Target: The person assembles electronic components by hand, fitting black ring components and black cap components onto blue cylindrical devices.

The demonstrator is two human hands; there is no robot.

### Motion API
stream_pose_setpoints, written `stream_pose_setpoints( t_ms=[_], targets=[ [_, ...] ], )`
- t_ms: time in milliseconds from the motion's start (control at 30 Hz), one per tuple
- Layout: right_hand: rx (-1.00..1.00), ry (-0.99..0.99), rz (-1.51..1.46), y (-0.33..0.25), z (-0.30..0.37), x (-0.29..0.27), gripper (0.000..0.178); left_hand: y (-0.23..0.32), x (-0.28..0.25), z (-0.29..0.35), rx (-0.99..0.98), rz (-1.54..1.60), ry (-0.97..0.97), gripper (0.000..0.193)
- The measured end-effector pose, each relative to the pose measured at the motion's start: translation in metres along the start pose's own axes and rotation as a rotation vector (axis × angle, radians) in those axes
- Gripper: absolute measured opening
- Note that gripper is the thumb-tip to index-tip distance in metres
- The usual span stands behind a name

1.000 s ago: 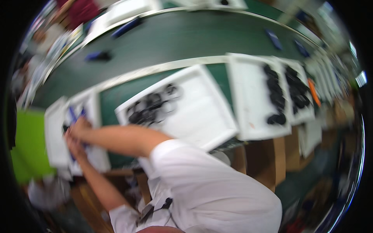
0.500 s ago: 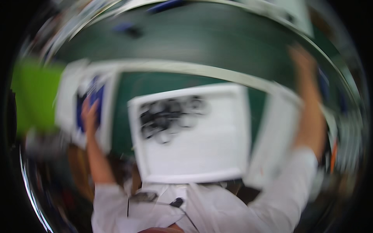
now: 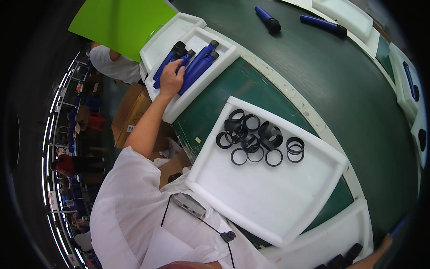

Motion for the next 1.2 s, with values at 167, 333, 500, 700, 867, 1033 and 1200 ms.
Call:
stream_pose_setpoints(
  t_ms=[167, 333, 500, 700, 867, 1033, 1200],
  targets=[
    [0.28, -0.341, -1.216, -0.104, 0.002, -0.065, 0.042, -0.093, 0.028, -0.017, -0.275, -0.158, -0.148, 0.035],
    [-0.127, -0.67, -1.267, -0.52, 0.241, -0.055, 0.037, -0.151, 0.027, -0.024, -0.434, -0.129, -0.611, 0.05],
    [-0.255, -1.219, -1.251, -0.767, 0.541, -0.032, 0.034, -0.147, 0.029, -0.02, -0.453, -0.027, -0.719, 0.052],
    [-0.101, -1.228, -1.137, -0.876, 0.706, 0.028, 0.045, -0.138, -0.004, -0.011, -0.576, 0.371, -0.469, 0.051],
    [-0.154, -1.199, -0.961, -0.888, 0.739, 0.044, 0.045, -0.091, -0.068, 0.007, -0.649, 1.451, -0.612, 0.043],
    [-0.744, -0.89, -1.102, -0.869, 0.719, -0.03, 0.044, -0.056, -0.11, 0.023, -0.464, 1.448, -0.677, 0.043],
    [-1.08, -0.954, -0.722, -0.811, 0.7, -0.116, 0.049, 0.006, -0.124, 0.046, -0.16, 1.387, -0.806, 0.046]
  ],
)
Point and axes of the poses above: each hand's wrist, its own z-axis away from the middle knuckle, its own x-axis out of the palm, y = z × x, the point moved 3 cm from there along -z, towards the middle knuckle, and after that the axes turned 4 degrees about y, right-handed, at the moved point
